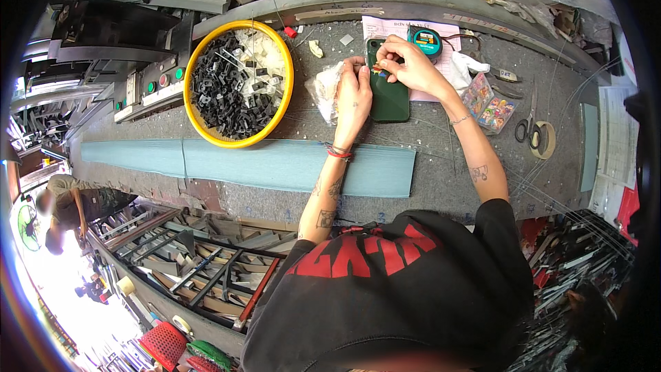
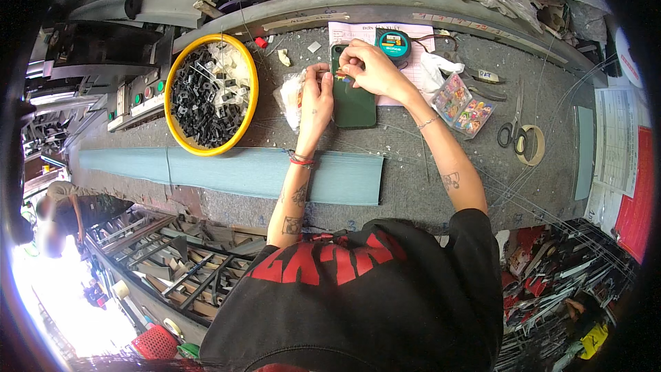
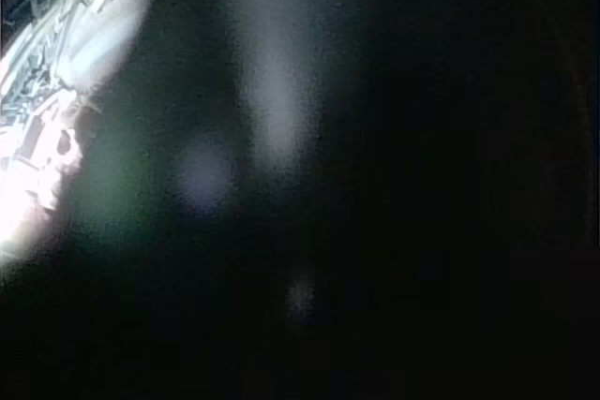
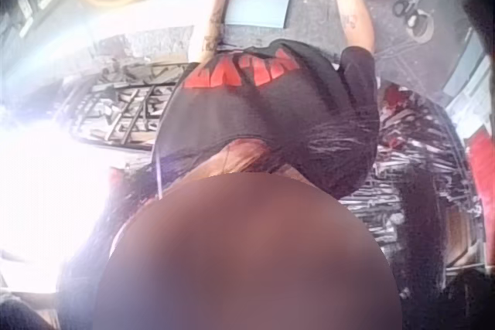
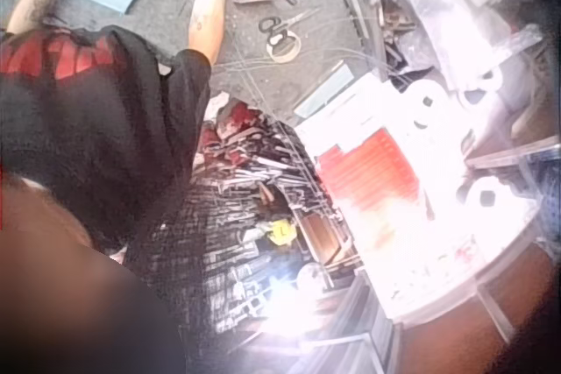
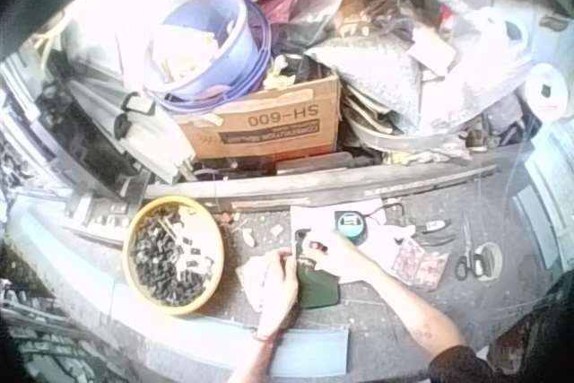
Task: The person wipes the back of a green phone case with a white cloth, then opens a small plastic bag containing stickers and applies one sticker to the case. The person handles the phone case, cloth, sticker sheet, and scissors during the process.
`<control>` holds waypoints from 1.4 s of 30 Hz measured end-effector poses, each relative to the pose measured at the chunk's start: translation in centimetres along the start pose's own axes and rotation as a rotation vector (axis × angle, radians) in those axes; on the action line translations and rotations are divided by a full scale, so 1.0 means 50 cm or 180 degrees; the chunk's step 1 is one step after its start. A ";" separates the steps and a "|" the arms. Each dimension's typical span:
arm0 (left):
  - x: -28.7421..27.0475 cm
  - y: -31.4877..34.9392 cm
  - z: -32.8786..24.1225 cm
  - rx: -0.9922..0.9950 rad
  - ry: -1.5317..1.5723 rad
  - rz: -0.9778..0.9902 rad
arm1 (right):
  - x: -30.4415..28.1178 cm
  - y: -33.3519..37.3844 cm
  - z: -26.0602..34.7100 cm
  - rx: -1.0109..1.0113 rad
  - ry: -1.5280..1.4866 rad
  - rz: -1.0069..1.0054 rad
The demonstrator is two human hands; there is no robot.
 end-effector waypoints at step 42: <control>-0.014 0.014 -0.020 -0.0220 0.0133 -0.0088 | -0.004 -0.006 -0.030 0.0240 0.0088 0.0009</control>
Point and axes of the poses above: each hand's wrist, its own y-axis away from the middle knuckle, its own x-axis out of the palm, z = x × y, the point moved 6 cm from there along -y, towards the middle knuckle, and after that the axes turned 4 degrees about -x, right-handed, at the moved point
